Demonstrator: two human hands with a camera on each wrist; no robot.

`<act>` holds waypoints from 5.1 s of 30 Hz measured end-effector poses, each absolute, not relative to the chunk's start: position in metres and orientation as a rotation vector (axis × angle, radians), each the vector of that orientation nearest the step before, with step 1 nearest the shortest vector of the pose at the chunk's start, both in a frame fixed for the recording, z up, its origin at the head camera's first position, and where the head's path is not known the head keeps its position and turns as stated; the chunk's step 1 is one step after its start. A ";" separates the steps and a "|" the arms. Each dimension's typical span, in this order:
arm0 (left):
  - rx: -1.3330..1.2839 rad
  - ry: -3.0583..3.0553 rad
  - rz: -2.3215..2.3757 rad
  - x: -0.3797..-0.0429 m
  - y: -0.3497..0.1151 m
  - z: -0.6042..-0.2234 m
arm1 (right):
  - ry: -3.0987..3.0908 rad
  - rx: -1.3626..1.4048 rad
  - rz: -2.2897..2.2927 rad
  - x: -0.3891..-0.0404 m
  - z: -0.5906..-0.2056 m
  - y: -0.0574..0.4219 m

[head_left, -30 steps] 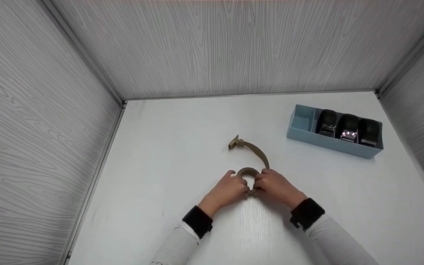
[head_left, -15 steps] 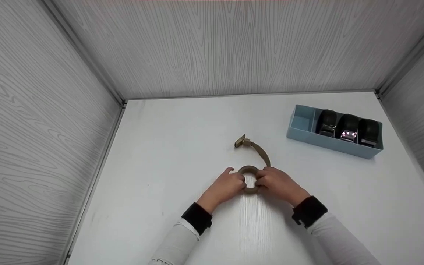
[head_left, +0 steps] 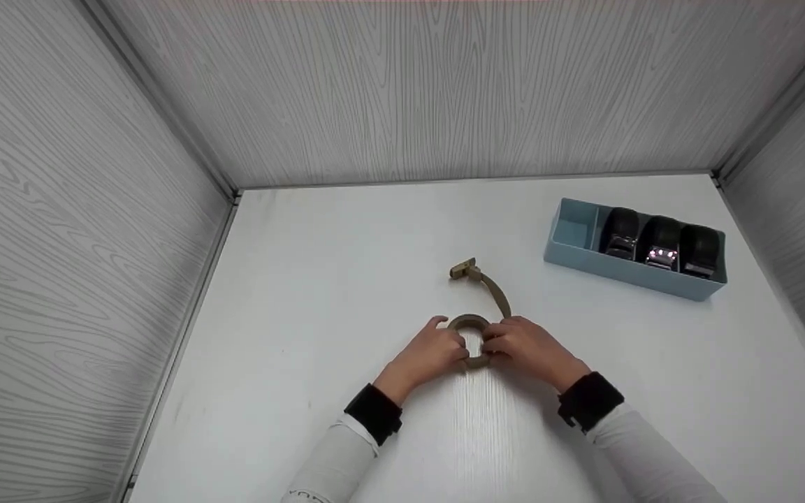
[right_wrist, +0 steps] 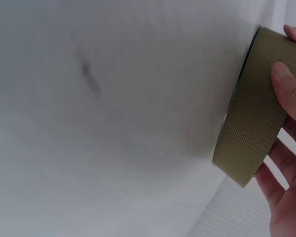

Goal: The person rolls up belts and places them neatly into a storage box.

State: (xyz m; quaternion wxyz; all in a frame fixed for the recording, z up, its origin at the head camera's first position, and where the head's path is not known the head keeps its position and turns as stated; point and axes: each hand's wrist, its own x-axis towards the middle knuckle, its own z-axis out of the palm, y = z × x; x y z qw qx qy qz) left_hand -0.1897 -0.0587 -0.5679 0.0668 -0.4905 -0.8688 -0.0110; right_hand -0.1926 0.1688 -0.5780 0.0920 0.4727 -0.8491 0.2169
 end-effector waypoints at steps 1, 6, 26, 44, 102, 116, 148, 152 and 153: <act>-1.478 -2.630 -0.030 -0.190 -0.059 -0.568 | -2.517 1.411 0.651 -0.193 -0.578 0.170; -1.447 -2.670 -0.018 -0.193 -0.060 -0.568 | -2.458 1.475 0.617 -0.196 -0.578 0.171; -1.364 -2.698 -0.021 -0.185 -0.051 -0.571 | -2.518 1.403 0.503 -0.190 -0.576 0.164; -1.411 -2.613 -0.125 -0.189 -0.057 -0.575 | -2.550 1.430 0.542 -0.194 -0.573 0.171; -1.461 -2.787 -0.031 -0.185 -0.045 -0.564 | -2.421 1.418 0.377 -0.191 -0.574 0.183; -1.424 -2.743 0.035 -0.183 -0.041 -0.563 | -2.368 1.446 0.374 -0.191 -0.579 0.182; -1.402 -2.751 0.036 -0.179 -0.040 -0.564 | -2.491 1.410 0.452 -0.184 -0.574 0.182; -1.395 -2.730 0.009 -0.177 -0.037 -0.566 | -2.479 1.414 0.415 -0.184 -0.576 0.180; -1.396 -2.733 0.007 -0.178 -0.037 -0.566 | -2.471 1.411 0.408 -0.184 -0.576 0.181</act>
